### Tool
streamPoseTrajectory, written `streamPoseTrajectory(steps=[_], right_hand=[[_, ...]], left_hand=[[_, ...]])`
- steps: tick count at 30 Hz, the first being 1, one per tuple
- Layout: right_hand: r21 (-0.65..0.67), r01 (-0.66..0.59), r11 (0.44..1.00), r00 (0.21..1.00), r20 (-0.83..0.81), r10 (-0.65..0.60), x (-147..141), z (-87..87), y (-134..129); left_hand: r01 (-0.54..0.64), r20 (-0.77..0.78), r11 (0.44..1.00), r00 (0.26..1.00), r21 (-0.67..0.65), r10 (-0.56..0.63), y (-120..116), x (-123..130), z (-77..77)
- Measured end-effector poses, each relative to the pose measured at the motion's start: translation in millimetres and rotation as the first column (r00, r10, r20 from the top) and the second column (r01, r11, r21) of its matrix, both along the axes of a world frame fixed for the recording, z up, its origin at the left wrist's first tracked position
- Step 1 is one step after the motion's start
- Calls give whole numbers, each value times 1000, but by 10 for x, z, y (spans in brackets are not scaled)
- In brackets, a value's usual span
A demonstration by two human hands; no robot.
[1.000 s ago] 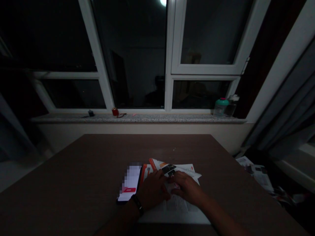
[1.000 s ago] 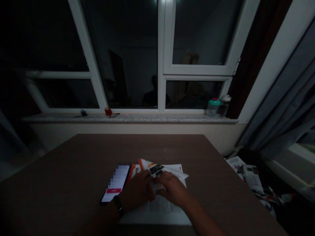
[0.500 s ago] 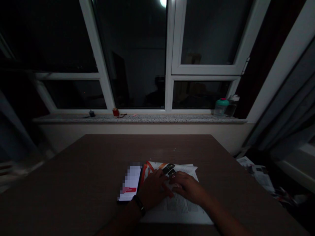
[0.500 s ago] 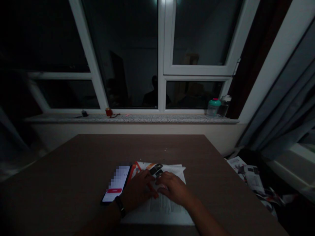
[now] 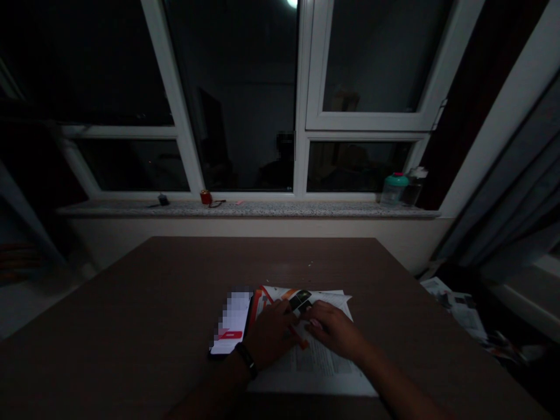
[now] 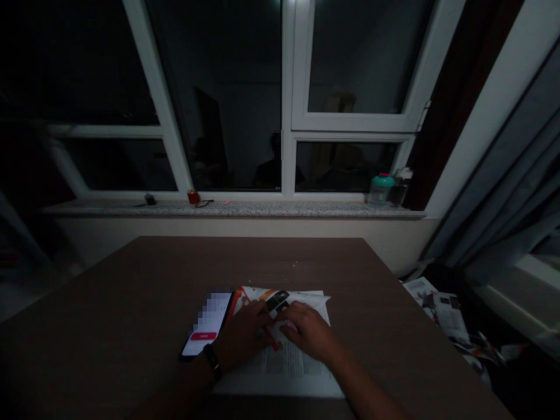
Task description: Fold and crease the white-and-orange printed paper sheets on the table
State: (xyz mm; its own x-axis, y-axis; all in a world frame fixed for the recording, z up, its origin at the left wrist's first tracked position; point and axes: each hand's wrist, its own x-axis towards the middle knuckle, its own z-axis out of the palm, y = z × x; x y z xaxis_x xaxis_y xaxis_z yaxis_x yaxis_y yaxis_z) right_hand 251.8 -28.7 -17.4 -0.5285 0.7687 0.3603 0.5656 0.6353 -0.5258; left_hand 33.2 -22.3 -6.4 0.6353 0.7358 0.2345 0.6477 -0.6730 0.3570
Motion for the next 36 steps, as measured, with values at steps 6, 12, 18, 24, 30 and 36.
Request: streamPoseTrajectory(steps=[6,12,18,24,30,36], right_hand=[[4,25,1000,994,-109,-24,44,-25,27],[24,-43,999,987,-154,46,32,-61,43],[22,-6,1000,988,-155,10,30,-50,43],[8,38,999,999,27,-38,40,-11,7],[15,7,1000,993,116,-9,8,41,-25],[9,-8,1000,992,123,6,-11,25,-16]], left_hand=[[-40,-24,999,999,-18,40,-7,20,21],[-35,-33,999,999,-8,34,-1,32,36],[-55,-28,998,998,-36,54,-17,41,57],[-45,-46,998,998,-51,42,-26,36,88],[-29,-37,999,999,-35,27,-31,22,81],[-23,-13,999,1000,-26,23,-10,3,11]])
